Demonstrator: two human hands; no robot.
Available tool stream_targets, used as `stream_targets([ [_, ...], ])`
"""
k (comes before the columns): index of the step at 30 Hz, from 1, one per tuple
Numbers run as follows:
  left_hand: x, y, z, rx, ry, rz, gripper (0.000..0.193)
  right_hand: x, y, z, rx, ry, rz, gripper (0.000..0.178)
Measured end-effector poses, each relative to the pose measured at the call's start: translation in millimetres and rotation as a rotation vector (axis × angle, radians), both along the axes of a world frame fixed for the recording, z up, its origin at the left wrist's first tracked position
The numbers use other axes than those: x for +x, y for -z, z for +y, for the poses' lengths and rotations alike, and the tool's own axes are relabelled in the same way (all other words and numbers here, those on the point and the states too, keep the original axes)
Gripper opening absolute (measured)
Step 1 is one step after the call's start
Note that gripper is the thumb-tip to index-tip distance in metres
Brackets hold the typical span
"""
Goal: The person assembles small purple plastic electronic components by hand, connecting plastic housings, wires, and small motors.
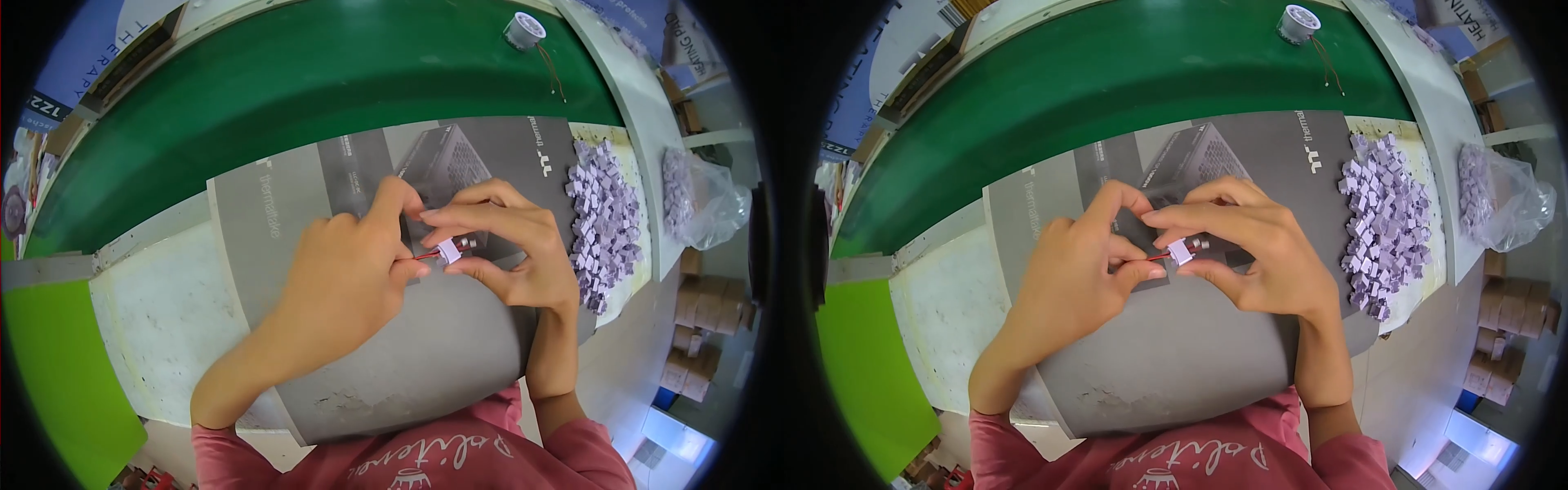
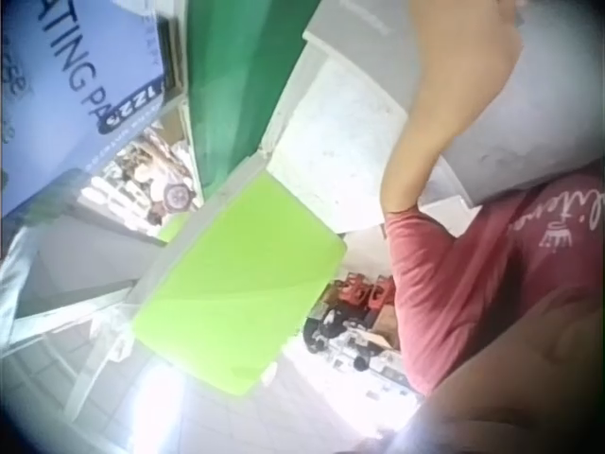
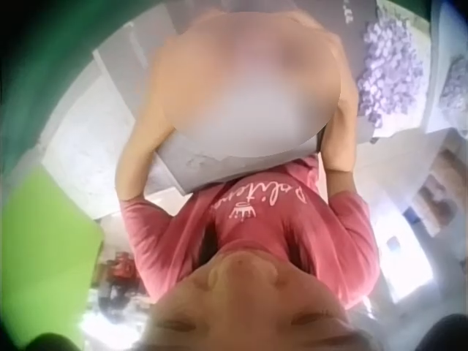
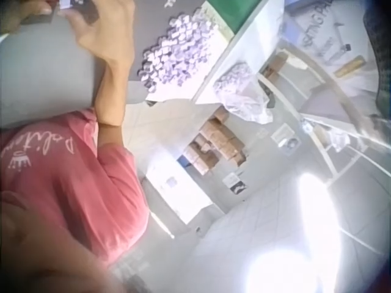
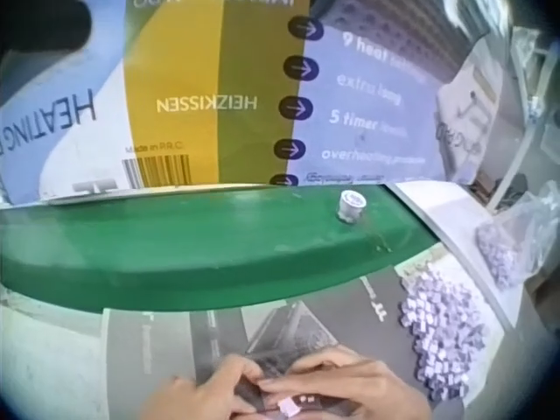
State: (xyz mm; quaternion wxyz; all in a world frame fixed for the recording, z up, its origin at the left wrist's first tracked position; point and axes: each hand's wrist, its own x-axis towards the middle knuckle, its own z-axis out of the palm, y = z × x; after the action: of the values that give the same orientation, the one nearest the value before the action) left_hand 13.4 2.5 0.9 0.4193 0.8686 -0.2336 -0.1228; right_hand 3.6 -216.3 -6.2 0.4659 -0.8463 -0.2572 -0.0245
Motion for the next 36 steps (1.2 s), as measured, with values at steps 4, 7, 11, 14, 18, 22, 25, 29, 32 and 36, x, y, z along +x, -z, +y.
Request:
stream_targets([
  [4,-5,-5,-2,0.024,0.007,-0.076,0.052,-2,2,3,-0.045,-0.029,-0.036,0.051],
  [7,-9,-25,-1,0.154,-0.017,0.081,0.046,-3,9,7,-0.086,-0.050,-0.069,0.048],
  [11,-25,-33,20,0.560,0.156,-0.354,0.056,-6,14,10,-0.170,-0.106,-0.044,0.038],
  [14,-26,-33,20,0.691,0.213,-0.308,0.056,-9,21,20,-0.204,-0.110,-0.182,0.036],
  [18,-27,-26,14,0.648,0.159,-0.169,0.049,-14,20,25,-0.208,-0.125,-0.169,0.038],
  [22,-23,-21,11,0.518,0.067,-0.185,0.045,-16,14,30,-0.129,-0.066,-0.049,0.037],
  [25,-12,-20,9,0.462,0.005,-0.070,0.049,-16,13,29,-0.013,0.035,0.014,0.037],
  [29,4,-17,23,0.325,0.104,0.041,0.054,-16,15,24,0.046,0.034,0.057,0.035],
  [32,11,-18,27,0.233,0.100,0.050,0.056,-14,15,23,0.024,0.017,0.003,0.030],
  [36,14,-20,28,0.232,0.125,0.035,0.056,-13,14,22,-0.019,0.007,-0.023,0.027],
])
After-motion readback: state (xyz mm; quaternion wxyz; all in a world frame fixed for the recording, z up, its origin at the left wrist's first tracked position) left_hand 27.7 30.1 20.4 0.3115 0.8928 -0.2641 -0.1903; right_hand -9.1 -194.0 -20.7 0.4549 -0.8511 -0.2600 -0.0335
